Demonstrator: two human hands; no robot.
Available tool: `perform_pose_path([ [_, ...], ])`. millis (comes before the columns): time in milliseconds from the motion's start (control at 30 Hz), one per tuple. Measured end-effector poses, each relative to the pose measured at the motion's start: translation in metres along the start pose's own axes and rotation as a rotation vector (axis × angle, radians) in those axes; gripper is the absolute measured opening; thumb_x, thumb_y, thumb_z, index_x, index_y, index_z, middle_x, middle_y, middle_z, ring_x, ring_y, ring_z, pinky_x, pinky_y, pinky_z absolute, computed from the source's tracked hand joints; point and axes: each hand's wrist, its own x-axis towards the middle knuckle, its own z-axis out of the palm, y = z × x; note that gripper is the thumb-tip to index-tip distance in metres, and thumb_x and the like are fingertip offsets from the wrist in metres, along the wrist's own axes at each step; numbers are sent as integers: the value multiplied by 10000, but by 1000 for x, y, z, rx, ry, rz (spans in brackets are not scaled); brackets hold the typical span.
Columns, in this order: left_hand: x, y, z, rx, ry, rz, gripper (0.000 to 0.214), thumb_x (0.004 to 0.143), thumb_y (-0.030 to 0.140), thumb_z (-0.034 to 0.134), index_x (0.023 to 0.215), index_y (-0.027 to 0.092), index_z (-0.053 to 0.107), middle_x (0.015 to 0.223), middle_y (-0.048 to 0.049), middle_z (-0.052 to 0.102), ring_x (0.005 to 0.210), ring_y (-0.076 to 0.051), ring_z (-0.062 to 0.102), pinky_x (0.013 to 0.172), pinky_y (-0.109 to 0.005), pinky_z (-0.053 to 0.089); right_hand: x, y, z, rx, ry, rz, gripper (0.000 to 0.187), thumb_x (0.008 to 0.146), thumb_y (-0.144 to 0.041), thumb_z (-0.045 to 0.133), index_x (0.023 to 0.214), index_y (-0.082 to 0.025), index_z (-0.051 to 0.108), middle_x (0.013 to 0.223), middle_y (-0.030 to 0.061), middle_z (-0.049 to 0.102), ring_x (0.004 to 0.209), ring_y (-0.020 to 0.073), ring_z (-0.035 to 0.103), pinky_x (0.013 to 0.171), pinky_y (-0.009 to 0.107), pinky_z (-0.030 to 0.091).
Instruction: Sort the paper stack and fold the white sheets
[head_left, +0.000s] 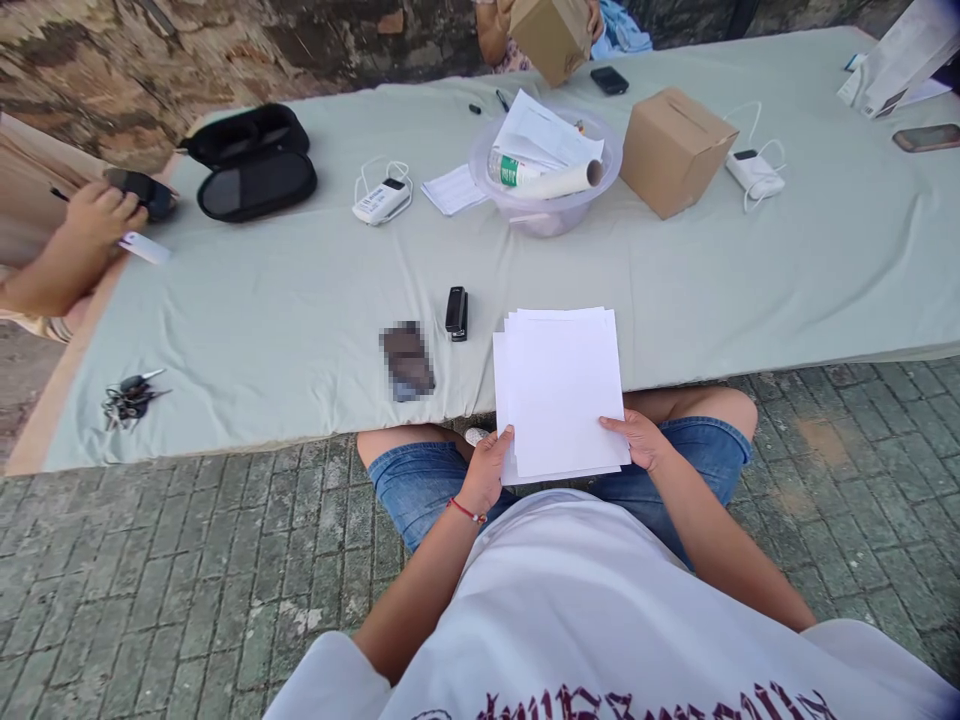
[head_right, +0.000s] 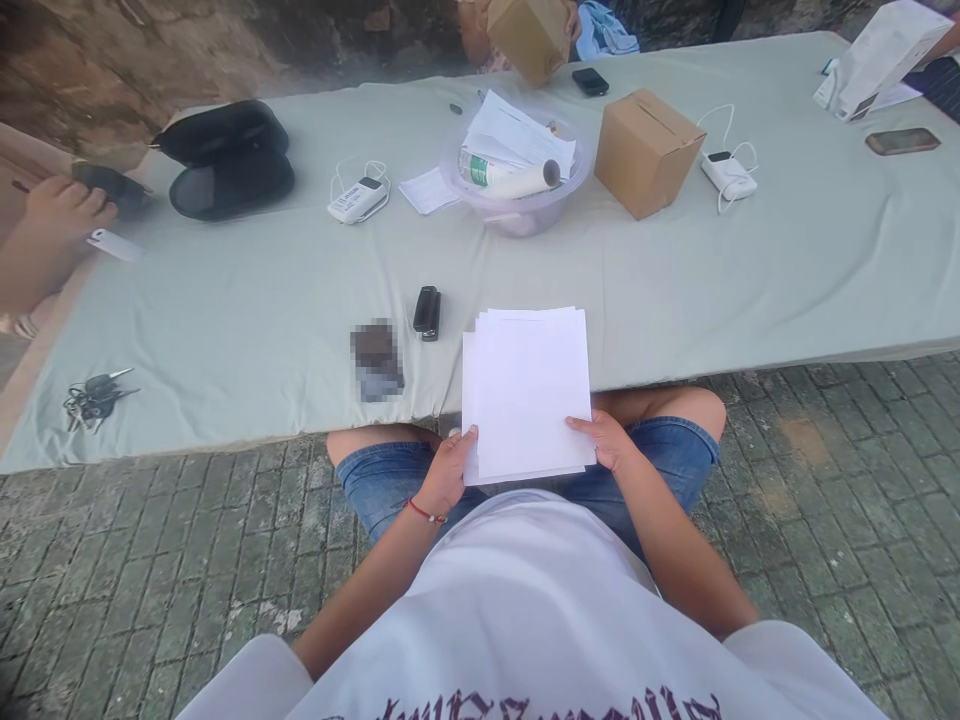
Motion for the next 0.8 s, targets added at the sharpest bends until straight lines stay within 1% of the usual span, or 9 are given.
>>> perform_pose_path([
  [133,2,4,-9,7,4,48,397,708,496,751,906,162,670,907,-63,741,891,-219,692,782,-317,533,-2,-1,0,-13,36,-15,401,628,-290,860,981,-157,721,1000,103,750,867,258,720,830,392,583],
  [233,2,9,-12,27,-21,27,394,744,512,715,944,182,633,951,-50,731,911,-214,682,767,-307,528,-11,-5,-1,-91,-17,-8,410,638,-305,855,1000,-163,726,1038,102,742,901,252,712,854,390,569],
  [333,4,12,-5,3,-113,33,452,739,439,748,1079,173,616,1088,-98,709,990,-234,663,861,-351,510,-16,-7,1,-182,-122,19,418,662,-344,836,1015,-152,722,1060,111,735,914,246,708,868,394,555],
  [400,7,11,2,23,-165,47,527,690,352,799,1141,156,611,1141,-125,693,1021,-255,653,919,-386,486,-14,-6,4,-169,-135,14,428,685,-381,817,1039,-165,712,1081,107,730,923,241,706,871,389,553],
  [533,11,5,13,71,-160,82,548,598,249,843,1100,147,648,1105,-115,710,989,-269,657,936,-417,468,-4,-6,10,-92,-67,-36,434,683,-400,816,1049,-194,708,1088,99,729,938,253,704,886,402,550],
  [600,11,10,14,89,-150,141,497,615,255,828,1074,158,663,1061,-93,723,957,-260,660,915,-415,476,-4,-14,12,-160,-103,-73,419,676,-386,822,1028,-184,721,1074,97,733,955,262,699,919,421,534],
  [633,10,16,14,113,-141,185,461,629,262,818,1054,160,674,1034,-84,729,949,-258,658,911,-414,478,-6,-22,14,-216,-137,-111,417,676,-382,822,1030,-185,726,1084,92,731,982,266,690,946,433,519],
  [700,9,35,13,190,-98,293,360,645,275,808,971,160,709,985,-73,737,984,-267,644,935,-414,469,-12,-45,19,-338,-181,-255,431,675,-392,820,1058,-217,728,1132,66,716,1074,274,654,1011,456,475],
  [800,9,74,16,222,-45,532,208,644,295,809,812,200,730,1006,-56,730,1159,-292,571,1016,-410,428,-24,-95,36,-576,-163,-578,388,665,-446,819,1015,-295,747,1157,14,703,1262,295,524,1110,492,375],
])
